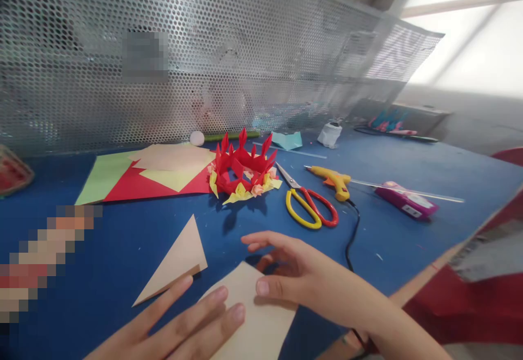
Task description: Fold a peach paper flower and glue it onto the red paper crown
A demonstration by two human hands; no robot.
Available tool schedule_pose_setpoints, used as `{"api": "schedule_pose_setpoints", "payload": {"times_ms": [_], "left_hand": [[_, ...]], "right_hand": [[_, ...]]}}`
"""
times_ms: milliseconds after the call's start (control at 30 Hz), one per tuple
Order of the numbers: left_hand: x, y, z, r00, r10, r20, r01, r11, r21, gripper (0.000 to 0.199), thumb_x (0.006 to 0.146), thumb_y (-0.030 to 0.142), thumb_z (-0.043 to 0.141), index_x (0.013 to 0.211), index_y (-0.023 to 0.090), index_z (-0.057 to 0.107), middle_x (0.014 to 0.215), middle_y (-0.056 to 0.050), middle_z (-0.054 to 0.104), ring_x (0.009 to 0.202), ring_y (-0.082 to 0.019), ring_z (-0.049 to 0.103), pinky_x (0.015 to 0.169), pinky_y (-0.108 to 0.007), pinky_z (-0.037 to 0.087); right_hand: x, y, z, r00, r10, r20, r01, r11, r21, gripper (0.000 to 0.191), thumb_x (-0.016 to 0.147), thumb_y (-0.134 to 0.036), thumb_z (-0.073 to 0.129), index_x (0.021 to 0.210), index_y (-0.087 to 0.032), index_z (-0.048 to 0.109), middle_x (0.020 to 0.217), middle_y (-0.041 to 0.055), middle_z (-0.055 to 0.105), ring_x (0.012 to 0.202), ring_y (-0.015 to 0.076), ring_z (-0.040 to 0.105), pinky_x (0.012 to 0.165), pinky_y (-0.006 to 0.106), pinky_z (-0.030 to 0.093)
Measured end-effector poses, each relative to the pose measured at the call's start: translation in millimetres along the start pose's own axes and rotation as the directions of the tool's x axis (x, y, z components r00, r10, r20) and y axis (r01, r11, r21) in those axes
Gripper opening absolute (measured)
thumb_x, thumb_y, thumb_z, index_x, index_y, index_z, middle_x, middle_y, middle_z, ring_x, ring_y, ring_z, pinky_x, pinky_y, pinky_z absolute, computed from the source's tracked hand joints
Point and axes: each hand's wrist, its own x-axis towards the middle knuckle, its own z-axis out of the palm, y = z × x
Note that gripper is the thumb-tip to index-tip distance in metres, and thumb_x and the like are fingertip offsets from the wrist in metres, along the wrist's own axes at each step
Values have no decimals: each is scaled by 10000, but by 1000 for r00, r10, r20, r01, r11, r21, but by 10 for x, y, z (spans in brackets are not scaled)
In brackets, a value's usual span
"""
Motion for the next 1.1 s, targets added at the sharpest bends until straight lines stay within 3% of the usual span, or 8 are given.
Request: {"api": "schedule_pose_setpoints", "payload": {"times_ms": [233,467,567,733,800,900,967,1100], "left_hand": [[32,-51,-52,1000,-24,10,24,999,36,389,1071,282,403,1319,345,696,1507,141,614,1412,-150,452,1041,-349,417],[33,-68,-41,999,-38,21,37,997,73,378,1065,264,420,1279,341,722,1478,124,643,1368,-153,493,1045,-362,417],[31,-58,-47,996,-74,59,72,997,35,381,1062,245,409,1175,333,762,1493,140,630,1408,-135,443,1079,-349,387],[-4,-18,-80,955,-269,123,264,963,49,394,1076,253,379,1290,298,707,1546,104,602,1416,-235,490,1098,-422,421],[-51,-24,-74,916,-349,200,343,937,64,391,1066,307,422,1375,297,661,1518,3,640,1348,-314,612,1020,-451,551],[-161,-53,-34,884,-305,354,343,938,-48,434,1032,387,499,1456,357,586,1424,-98,710,1197,-367,731,791,-418,695],[-227,-74,-5,874,-284,393,353,928,-115,469,1001,430,541,1453,319,596,1367,-143,742,1118,-374,768,743,-403,702],[-245,-104,17,881,-345,325,390,917,-84,466,978,402,536,1355,171,685,1319,-225,744,982,-349,820,695,-370,698]], "right_hand": [[123,-69,-74,977,90,195,-106,991,76,556,787,-555,851,1139,-165,670,778,-14,616,729,133,570,734,271,461],[188,-224,-101,983,83,163,-109,981,158,679,747,-614,861,1240,-209,630,1104,66,700,972,188,684,823,290,543],[212,-234,-41,970,111,214,-149,974,169,633,666,-573,912,1097,-163,693,976,73,761,886,222,744,801,332,589],[286,-295,-316,986,26,-167,-15,998,67,532,630,-456,952,995,-127,748,836,81,766,755,238,743,658,311,606],[355,-332,-604,874,-101,-476,115,993,0,468,782,-422,873,1121,-140,714,937,98,765,833,219,727,687,276,580],[525,-364,-1053,501,-263,-824,246,957,-156,389,1061,-382,551,1407,-207,528,1233,131,677,969,199,699,792,312,583],[681,-354,-1256,341,-314,-886,237,941,-242,348,1056,-327,586,1389,-237,545,1340,115,608,1038,220,681,834,365,611],[1039,-251,-1338,317,-446,-837,118,894,-431,323,1040,-317,625,1326,-169,597,1284,106,634,1043,237,688,848,404,619]]}}
